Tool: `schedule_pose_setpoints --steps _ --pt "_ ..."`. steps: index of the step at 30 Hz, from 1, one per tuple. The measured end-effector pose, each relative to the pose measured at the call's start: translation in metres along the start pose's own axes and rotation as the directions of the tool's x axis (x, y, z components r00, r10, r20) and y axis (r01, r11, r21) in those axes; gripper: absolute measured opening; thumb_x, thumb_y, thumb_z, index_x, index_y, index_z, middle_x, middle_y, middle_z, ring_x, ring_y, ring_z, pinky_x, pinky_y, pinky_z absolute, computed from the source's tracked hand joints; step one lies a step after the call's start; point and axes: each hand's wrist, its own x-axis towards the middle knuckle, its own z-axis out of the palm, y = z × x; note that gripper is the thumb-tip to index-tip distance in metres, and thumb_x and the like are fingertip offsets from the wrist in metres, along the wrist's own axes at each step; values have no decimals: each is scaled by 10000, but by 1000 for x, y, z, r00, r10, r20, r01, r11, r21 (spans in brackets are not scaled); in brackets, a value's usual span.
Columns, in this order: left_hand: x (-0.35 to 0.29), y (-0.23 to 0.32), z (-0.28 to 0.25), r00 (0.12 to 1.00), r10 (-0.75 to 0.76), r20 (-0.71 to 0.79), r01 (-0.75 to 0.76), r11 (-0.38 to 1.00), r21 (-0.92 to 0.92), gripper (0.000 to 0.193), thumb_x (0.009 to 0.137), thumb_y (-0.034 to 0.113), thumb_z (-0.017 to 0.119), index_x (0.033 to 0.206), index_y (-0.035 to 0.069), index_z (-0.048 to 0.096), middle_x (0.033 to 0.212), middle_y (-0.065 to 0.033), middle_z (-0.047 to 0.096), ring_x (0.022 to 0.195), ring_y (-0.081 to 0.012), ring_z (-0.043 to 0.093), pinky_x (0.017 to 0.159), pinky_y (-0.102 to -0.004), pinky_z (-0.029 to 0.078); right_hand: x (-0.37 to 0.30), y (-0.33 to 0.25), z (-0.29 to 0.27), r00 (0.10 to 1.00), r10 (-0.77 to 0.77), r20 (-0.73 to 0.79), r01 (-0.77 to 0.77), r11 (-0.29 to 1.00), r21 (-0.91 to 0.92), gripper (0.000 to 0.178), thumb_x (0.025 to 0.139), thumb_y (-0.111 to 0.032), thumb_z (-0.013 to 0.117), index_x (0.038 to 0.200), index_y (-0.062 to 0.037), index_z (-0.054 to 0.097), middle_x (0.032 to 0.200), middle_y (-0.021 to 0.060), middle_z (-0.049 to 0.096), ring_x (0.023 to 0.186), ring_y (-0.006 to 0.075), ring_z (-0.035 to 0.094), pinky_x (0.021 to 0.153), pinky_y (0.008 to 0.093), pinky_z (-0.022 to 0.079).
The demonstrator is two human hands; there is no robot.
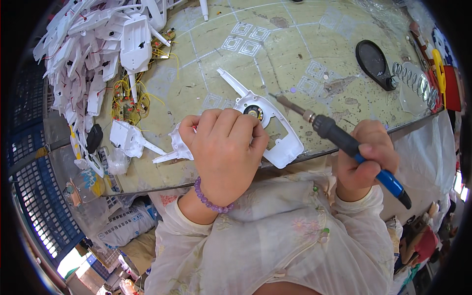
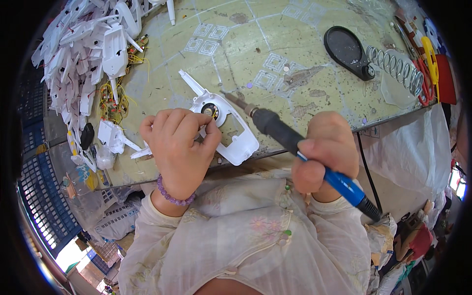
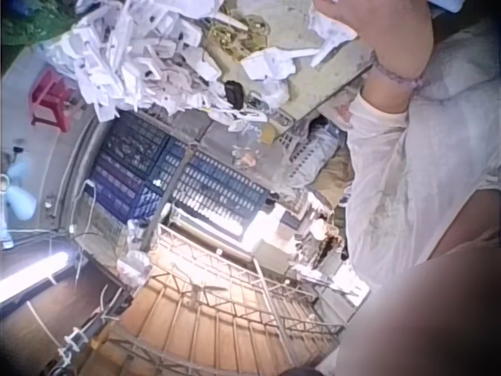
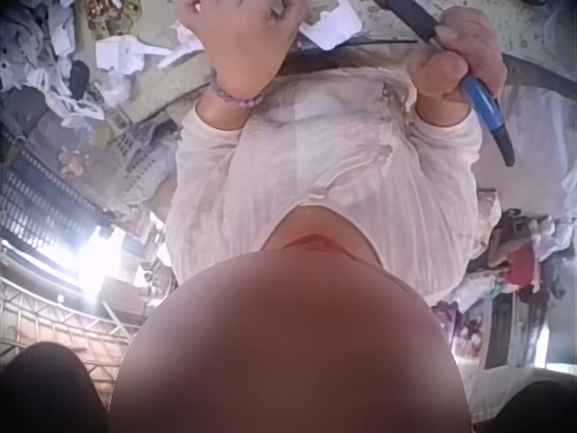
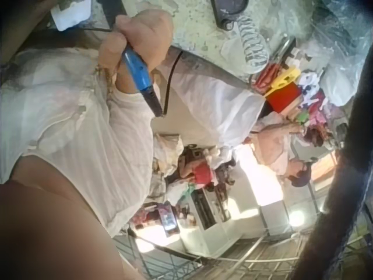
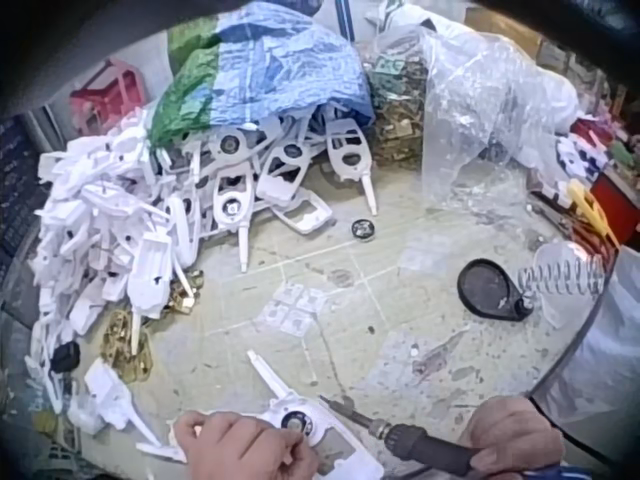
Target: Soldering a circuit board and wires onto plastic toy housing components at a factory workbench.
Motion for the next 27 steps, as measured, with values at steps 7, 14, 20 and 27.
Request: schedule_pose_setpoints --steps 7,14,20,27 --pt "0 1 -15 996 -64 59 69 993 -99 162 700 172 725 844 126 666 849 -15 611 885 -211 551 857 -397 323 4 8 -3 957 -25 -288 33 999 21 287 939 -271 564 976 10 513 785 122 541 612 177 488 515 293 376" --pt "-23 -27 -40 994 -105 -29 92 953 -290 140 744 99 705 877 81 663 896 -51 628 895 -249 552 849 -377 366 25 -44 -139 750 -129 -649 46 989 -143 258 932 -252 556 857 -7 535 714 69 514 587 94 418 506 206 324" --pt "-38 -35 -44 977 -162 -137 103 928 -358 104 760 81 691 860 80 663 901 -73 627 902 -251 551 850 -375 376 49 -34 -162 522 -74 -850 -320 907 -276 150 886 -177 603 836 -38 585 725 18 543 582 63 423 499 189 300" --pt "-41 -40 -43 971 -81 -225 -7 930 -367 103 761 115 689 858 98 656 890 -51 632 907 -245 562 842 -378 365 70 20 -127 902 123 -415 -308 855 -417 194 921 -207 620 955 -16 635 728 -59 517 572 20 373 512 200 260"
